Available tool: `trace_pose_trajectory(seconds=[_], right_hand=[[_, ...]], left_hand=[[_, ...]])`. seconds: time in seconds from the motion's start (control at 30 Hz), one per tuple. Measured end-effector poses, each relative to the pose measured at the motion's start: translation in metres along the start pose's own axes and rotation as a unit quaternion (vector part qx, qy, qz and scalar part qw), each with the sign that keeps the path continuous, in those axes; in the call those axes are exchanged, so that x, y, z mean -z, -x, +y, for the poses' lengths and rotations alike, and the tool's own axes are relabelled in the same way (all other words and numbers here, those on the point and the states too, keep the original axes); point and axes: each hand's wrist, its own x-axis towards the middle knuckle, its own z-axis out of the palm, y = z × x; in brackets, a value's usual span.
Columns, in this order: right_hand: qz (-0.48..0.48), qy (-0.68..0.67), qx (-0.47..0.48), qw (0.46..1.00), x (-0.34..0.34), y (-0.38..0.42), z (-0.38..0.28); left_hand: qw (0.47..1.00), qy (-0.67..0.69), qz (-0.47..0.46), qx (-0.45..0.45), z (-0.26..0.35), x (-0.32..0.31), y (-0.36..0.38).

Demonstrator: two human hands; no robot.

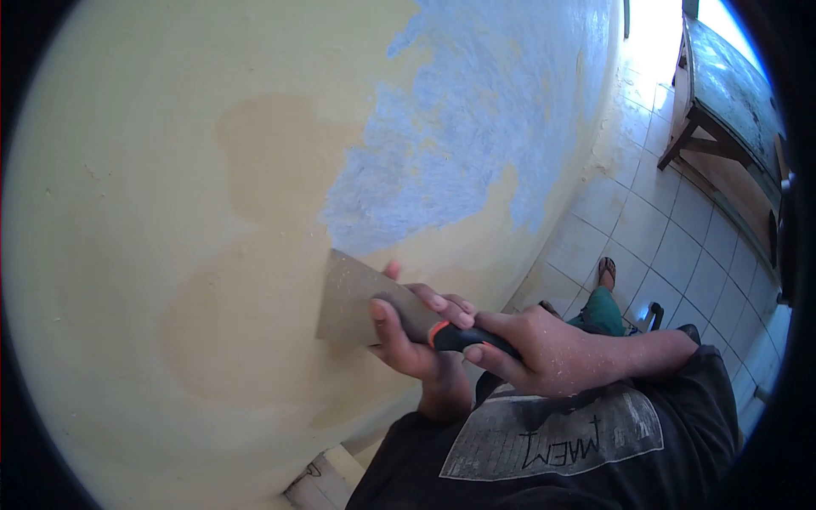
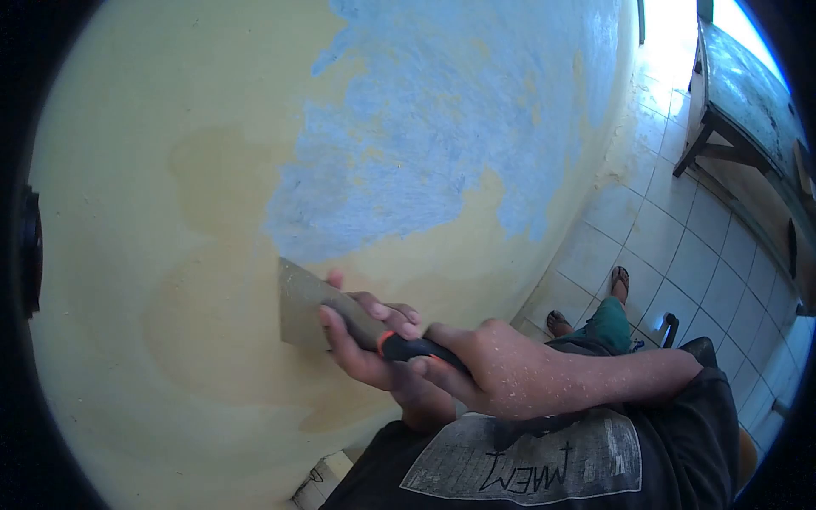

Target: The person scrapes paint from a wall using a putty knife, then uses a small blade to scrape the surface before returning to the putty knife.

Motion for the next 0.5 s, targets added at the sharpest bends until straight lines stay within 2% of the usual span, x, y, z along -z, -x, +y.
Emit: trace_pose_trajectory(seconds=[0.07,0.17,0.27,0.5], right_hand=[[0.002,-0.005,0.029,1.0,0.001,-0.001,-0.001],[-0.002,0.025,0.018,1.0,0.002,0.011,-0.002],[0.012,0.005,-0.015,1.0,-0.003,0.019,0.008],[-0.006,-0.027,-0.051,0.998,-0.01,0.008,0.013]], left_hand=[[0.999,0.025,-0.013,-0.024,0.006,-0.006,-0.002],[0.996,0.072,-0.05,-0.005,0.0,0.013,0.008],[1.0,0.012,-0.006,0.027,-0.014,0.012,0.02],[0.997,-0.048,-0.031,0.056,-0.009,0.021,0.01]])
